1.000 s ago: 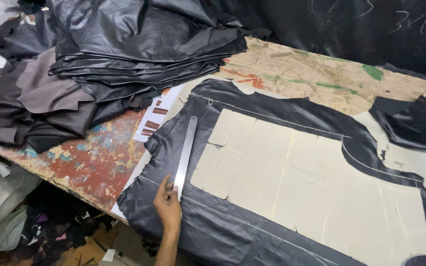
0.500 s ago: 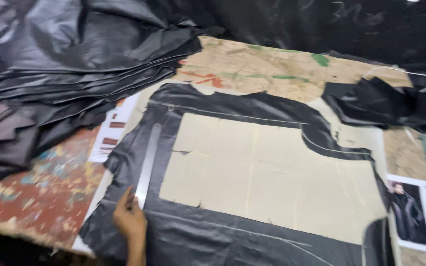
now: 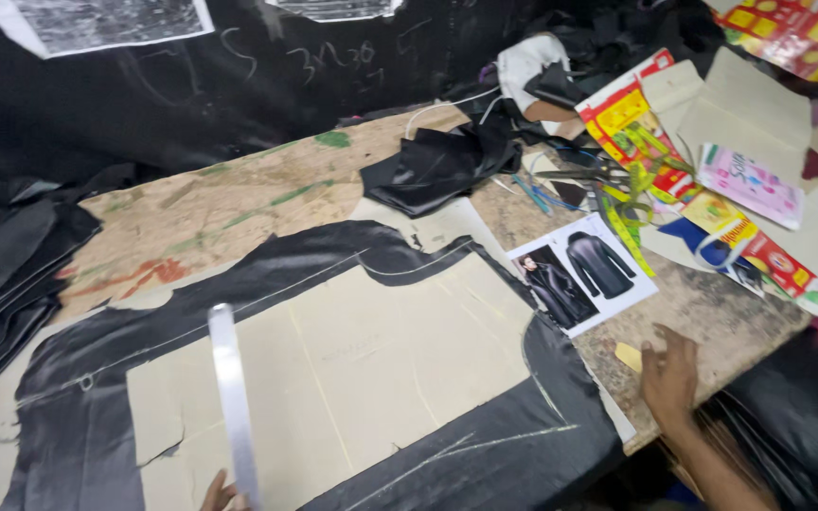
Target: The person marks a black leather-like fabric using a cardboard pattern, ruler, and chalk. They measure and trace lines on the fabric, then remove the pattern and continue marking additional sections.
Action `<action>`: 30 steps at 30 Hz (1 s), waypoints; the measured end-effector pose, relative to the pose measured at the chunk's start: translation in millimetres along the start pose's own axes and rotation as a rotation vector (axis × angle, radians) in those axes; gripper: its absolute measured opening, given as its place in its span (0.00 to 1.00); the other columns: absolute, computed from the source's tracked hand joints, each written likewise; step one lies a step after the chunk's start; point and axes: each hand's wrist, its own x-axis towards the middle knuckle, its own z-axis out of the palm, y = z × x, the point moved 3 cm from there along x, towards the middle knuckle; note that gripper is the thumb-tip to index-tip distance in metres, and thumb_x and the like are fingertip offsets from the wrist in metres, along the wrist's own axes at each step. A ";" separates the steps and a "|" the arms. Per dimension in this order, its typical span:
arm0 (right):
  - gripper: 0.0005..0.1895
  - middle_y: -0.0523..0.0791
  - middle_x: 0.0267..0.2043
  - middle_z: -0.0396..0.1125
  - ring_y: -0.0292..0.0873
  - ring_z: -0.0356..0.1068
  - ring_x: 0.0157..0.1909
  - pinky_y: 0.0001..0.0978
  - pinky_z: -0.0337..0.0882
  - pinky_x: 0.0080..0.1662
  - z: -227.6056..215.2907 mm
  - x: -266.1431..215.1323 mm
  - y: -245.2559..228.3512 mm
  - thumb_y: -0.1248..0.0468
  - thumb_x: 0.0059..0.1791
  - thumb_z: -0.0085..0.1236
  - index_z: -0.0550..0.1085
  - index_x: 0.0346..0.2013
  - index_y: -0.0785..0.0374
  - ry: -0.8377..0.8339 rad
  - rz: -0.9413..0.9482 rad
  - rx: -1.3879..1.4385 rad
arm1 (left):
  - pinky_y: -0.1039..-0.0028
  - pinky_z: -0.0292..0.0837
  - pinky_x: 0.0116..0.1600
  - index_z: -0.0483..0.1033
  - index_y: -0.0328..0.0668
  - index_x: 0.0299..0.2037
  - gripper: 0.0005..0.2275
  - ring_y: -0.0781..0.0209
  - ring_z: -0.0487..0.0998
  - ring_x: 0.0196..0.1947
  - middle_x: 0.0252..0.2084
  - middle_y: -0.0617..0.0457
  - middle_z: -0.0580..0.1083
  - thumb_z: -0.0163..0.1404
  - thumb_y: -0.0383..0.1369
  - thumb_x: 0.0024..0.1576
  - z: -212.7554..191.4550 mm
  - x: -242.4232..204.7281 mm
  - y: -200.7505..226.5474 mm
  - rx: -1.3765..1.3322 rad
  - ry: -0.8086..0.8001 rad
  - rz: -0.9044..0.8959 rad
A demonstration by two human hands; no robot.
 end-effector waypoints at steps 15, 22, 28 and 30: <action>0.18 0.61 0.43 0.74 0.65 0.73 0.48 0.55 0.73 0.50 52.6 218.6 88.4 0.68 0.45 0.54 0.78 0.50 0.64 -0.171 -0.181 -0.194 | 0.62 0.73 0.54 0.75 0.38 0.63 0.22 0.49 0.76 0.48 0.52 0.37 0.73 0.47 0.18 0.57 235.4 -86.6 5.6 0.376 -0.309 0.169; 0.18 0.60 0.42 0.73 0.62 0.74 0.46 0.53 0.73 0.46 86.4 250.0 108.5 0.57 0.45 0.68 0.77 0.42 0.67 -0.262 -0.065 -0.334 | 0.44 0.58 0.66 0.76 0.35 0.57 0.21 0.31 0.57 0.68 0.67 0.30 0.61 0.58 0.24 0.51 237.3 -149.9 68.5 0.694 -0.266 0.566; 0.14 0.58 0.40 0.75 0.60 0.75 0.44 0.50 0.73 0.46 79.5 279.5 100.5 0.60 0.46 0.66 0.78 0.43 0.63 -0.267 -0.050 -0.224 | 0.52 0.61 0.68 0.78 0.42 0.55 0.17 0.42 0.64 0.67 0.64 0.42 0.68 0.56 0.26 0.54 258.6 -214.0 92.0 0.434 -0.560 0.441; 0.12 0.54 0.41 0.76 0.50 0.77 0.43 0.43 0.75 0.48 78.2 269.7 68.5 0.64 0.51 0.66 0.75 0.45 0.67 -0.156 -0.078 0.092 | 0.57 0.67 0.67 0.75 0.40 0.59 0.19 0.48 0.72 0.64 0.60 0.45 0.73 0.57 0.28 0.56 265.9 -228.5 98.2 0.233 -0.649 0.364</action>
